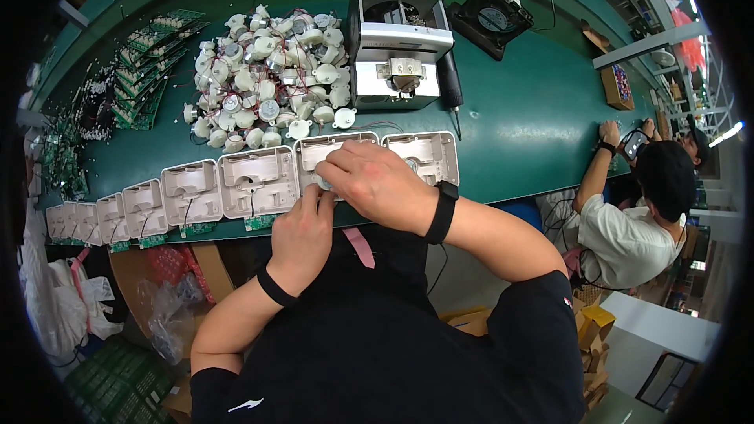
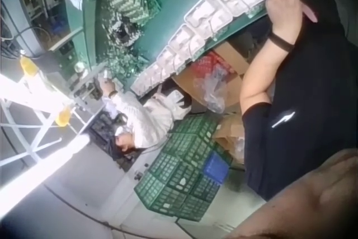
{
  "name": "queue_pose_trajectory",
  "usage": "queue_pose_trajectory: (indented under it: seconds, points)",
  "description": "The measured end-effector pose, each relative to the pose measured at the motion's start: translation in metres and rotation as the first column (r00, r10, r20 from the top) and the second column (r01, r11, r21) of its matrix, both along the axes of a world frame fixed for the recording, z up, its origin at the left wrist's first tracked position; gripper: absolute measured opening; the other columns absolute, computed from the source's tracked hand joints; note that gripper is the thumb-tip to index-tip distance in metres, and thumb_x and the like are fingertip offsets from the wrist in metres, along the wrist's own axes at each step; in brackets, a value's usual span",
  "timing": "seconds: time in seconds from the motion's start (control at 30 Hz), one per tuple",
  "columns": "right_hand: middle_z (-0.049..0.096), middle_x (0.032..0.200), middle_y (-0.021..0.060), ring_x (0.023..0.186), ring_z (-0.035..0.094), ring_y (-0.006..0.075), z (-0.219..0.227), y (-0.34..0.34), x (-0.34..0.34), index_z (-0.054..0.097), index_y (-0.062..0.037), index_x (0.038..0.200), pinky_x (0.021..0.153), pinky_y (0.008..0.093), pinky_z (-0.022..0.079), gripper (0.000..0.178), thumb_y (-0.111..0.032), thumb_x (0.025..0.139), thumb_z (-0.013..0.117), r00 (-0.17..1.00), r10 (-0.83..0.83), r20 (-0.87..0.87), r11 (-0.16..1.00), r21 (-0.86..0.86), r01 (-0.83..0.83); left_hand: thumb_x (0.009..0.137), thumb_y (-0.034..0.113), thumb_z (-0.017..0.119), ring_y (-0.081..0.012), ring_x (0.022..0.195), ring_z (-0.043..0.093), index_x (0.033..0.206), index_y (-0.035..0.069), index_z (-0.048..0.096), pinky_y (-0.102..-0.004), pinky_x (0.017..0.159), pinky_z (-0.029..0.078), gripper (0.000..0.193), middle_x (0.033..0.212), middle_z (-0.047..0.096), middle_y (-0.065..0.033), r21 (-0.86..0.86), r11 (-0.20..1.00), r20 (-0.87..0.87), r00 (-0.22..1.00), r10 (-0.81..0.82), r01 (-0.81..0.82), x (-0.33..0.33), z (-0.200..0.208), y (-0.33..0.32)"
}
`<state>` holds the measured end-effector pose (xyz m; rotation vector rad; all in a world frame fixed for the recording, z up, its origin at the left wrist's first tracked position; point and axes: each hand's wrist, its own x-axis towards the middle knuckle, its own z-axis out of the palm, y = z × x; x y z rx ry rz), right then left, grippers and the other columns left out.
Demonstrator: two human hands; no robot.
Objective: Assembling and testing electronic components on a production line using an electric screwdriver.
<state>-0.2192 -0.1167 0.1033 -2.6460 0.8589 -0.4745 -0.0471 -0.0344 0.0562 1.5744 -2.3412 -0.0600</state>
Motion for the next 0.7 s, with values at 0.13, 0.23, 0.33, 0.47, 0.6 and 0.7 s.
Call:
queue_pose_trajectory:
  seconds: [0.13,0.23,0.33,0.47,0.6,0.7]
  points:
    - [0.065,0.100,0.0076,0.093,0.063,0.0278,-0.010,-0.002,0.007,0.064,-0.0044,0.106,0.080,0.0387,0.053,0.029,-0.011,0.079,0.073,0.999,0.028,-0.043,0.998,-0.048,-0.030,0.083,0.008,0.064,-0.0161,0.071,0.067,0.098,0.001,0.065,-0.0279,0.055,0.055,0.016,0.084,0.055,-0.0053,-0.007,1.000,-0.023,1.000,-0.004,0.004,0.002,0.000,0.001]
    - [0.064,0.098,0.0069,0.091,0.063,0.0265,-0.016,-0.003,0.010,0.063,-0.0047,0.106,0.080,0.0378,0.052,0.028,-0.012,0.080,0.069,0.995,0.044,-0.085,0.993,-0.101,-0.053,0.083,0.008,0.064,-0.0163,0.071,0.067,0.097,0.001,0.065,-0.0281,0.055,0.056,0.015,0.083,0.055,-0.0053,-0.020,1.000,-0.044,0.999,-0.011,0.010,0.003,-0.002,0.001]
    - [0.064,0.097,0.0064,0.090,0.062,0.0252,-0.020,-0.003,0.014,0.063,-0.0050,0.108,0.080,0.0367,0.051,0.028,-0.012,0.081,0.066,0.988,0.069,-0.141,0.982,-0.167,-0.092,0.083,0.008,0.064,-0.0164,0.071,0.067,0.097,0.001,0.065,-0.0284,0.055,0.056,0.016,0.082,0.054,-0.0050,-0.025,1.000,-0.057,0.998,-0.016,0.015,0.004,-0.004,0.001]
    - [0.063,0.096,0.0059,0.090,0.061,0.0235,-0.019,0.001,0.015,0.063,-0.0051,0.106,0.081,0.0350,0.050,0.027,-0.013,0.080,0.065,0.978,0.046,-0.205,0.968,-0.233,-0.094,0.082,0.008,0.064,-0.0169,0.071,0.067,0.101,-0.001,0.066,-0.0282,0.055,0.056,0.021,0.088,0.060,-0.0066,0.031,0.999,-0.052,0.998,-0.026,0.028,0.006,-0.004,0.002]
    - [0.064,0.089,0.0060,0.084,0.064,0.0252,-0.014,0.001,0.016,0.060,-0.0045,0.100,0.074,0.0371,0.052,0.020,-0.013,0.083,0.065,0.989,0.038,-0.145,0.967,-0.244,-0.073,0.085,0.010,0.066,-0.0182,0.070,0.070,0.106,-0.001,0.065,-0.0285,0.056,0.057,0.024,0.104,0.067,-0.0116,-0.052,0.998,-0.100,0.995,-0.028,0.023,0.011,-0.002,0.007]
    - [0.067,0.081,0.0085,0.075,0.068,0.0287,0.001,-0.016,0.014,0.058,-0.0037,0.096,0.063,0.0411,0.052,0.019,-0.017,0.087,0.067,0.976,-0.183,-0.118,0.972,-0.173,0.161,0.086,0.013,0.072,-0.0204,0.071,0.072,0.109,-0.001,0.065,-0.0291,0.057,0.057,0.028,0.117,0.068,-0.0169,-0.006,1.000,-0.190,0.981,-0.029,0.028,0.015,0.008,0.011]
